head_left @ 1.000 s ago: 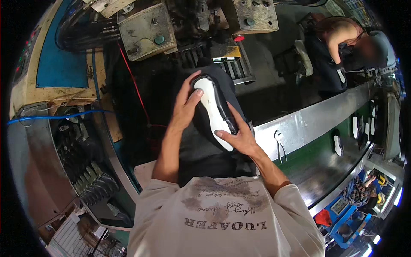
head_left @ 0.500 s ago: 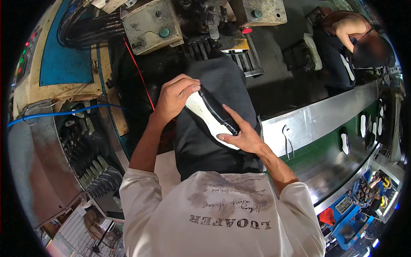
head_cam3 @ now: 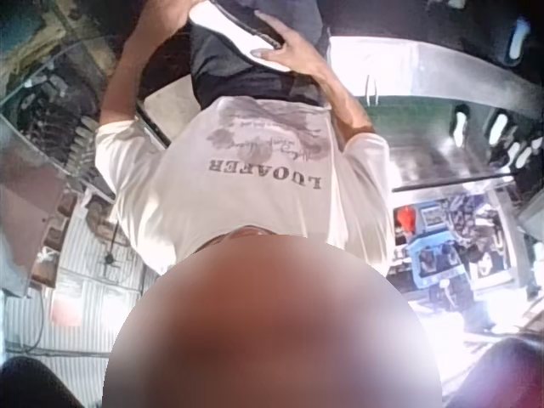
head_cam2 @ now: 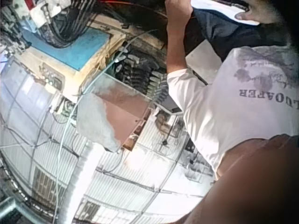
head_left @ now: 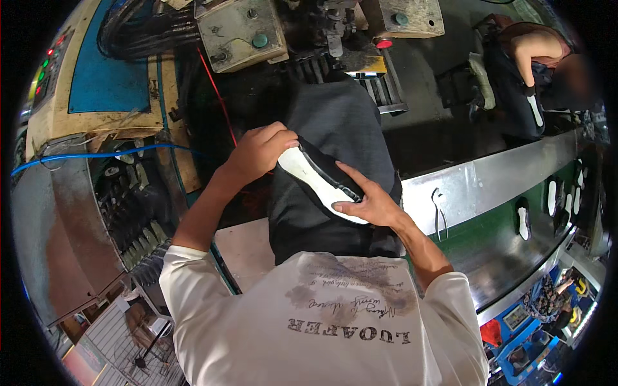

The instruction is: Operate a shoe lasting machine to shape and secure the shoe upper onto the last.

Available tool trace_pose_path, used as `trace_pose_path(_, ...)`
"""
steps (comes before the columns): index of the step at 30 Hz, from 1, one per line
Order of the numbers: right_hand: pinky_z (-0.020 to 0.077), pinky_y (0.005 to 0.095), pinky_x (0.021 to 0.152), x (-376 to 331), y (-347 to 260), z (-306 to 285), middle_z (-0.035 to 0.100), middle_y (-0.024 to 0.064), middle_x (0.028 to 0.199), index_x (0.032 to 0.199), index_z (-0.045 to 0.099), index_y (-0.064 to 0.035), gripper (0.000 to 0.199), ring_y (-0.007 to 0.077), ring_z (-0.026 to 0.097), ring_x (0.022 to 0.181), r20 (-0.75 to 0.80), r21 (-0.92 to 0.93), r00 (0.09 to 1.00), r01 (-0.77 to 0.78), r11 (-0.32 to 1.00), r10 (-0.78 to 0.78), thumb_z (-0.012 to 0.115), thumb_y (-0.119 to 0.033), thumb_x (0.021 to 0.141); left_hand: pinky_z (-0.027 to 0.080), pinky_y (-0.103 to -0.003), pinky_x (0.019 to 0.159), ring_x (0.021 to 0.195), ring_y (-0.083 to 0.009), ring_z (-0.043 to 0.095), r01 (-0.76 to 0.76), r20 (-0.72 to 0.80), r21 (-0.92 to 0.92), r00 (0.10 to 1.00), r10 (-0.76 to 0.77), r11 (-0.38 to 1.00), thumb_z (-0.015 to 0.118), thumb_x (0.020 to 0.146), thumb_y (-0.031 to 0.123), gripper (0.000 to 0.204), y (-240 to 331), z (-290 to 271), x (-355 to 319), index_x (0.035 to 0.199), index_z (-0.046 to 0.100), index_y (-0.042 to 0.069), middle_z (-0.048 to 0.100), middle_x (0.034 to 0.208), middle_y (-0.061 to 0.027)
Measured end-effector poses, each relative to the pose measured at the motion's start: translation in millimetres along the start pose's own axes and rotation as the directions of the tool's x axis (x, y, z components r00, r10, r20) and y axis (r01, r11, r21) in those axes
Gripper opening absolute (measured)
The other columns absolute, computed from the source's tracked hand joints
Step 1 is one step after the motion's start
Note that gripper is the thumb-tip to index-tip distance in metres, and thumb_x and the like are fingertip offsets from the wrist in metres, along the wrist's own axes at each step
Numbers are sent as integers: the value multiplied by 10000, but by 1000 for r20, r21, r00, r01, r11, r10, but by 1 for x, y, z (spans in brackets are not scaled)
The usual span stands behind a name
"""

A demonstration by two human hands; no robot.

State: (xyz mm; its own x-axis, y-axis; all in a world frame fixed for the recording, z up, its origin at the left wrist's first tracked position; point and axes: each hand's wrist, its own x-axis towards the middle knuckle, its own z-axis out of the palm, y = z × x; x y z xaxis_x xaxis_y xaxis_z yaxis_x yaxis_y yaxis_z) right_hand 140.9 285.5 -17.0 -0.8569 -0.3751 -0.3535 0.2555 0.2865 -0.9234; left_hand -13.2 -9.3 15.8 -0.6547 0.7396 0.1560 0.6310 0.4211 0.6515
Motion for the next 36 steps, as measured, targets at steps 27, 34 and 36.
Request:
trace_pose_path(27,530,566,1034,26,32,-25,513,300,1444,1653,337,-189,1144,510,581,1264,-181,-681,798,320,658,-575,939,-51,690,425,-418,1208,1406,-296,593,194,-175,-548,925,-338,814,849,763,93,856,103,34,9,1541,499,27,632,1493,-187)
trace_pose_path(34,537,562,998,26,29,-26,528,279,1415,1632,379,-204,1122,488,603,1213,-200,-673,781,330,662,-592,932,-30,672,460,-395,1167,1334,-288,648,165,-265,-592,884,-384,789,824,764,35,669,104,49,12,1391,590,27,686,1416,-166)
trace_pose_path(36,536,560,998,28,33,-24,538,273,1401,1636,384,-205,1126,487,606,1207,-223,-681,758,329,655,-613,931,-25,668,442,-419,1188,1356,-285,620,156,-254,-602,892,-374,783,800,778,61,650,103,49,15,1388,580,35,673,1426,-168)
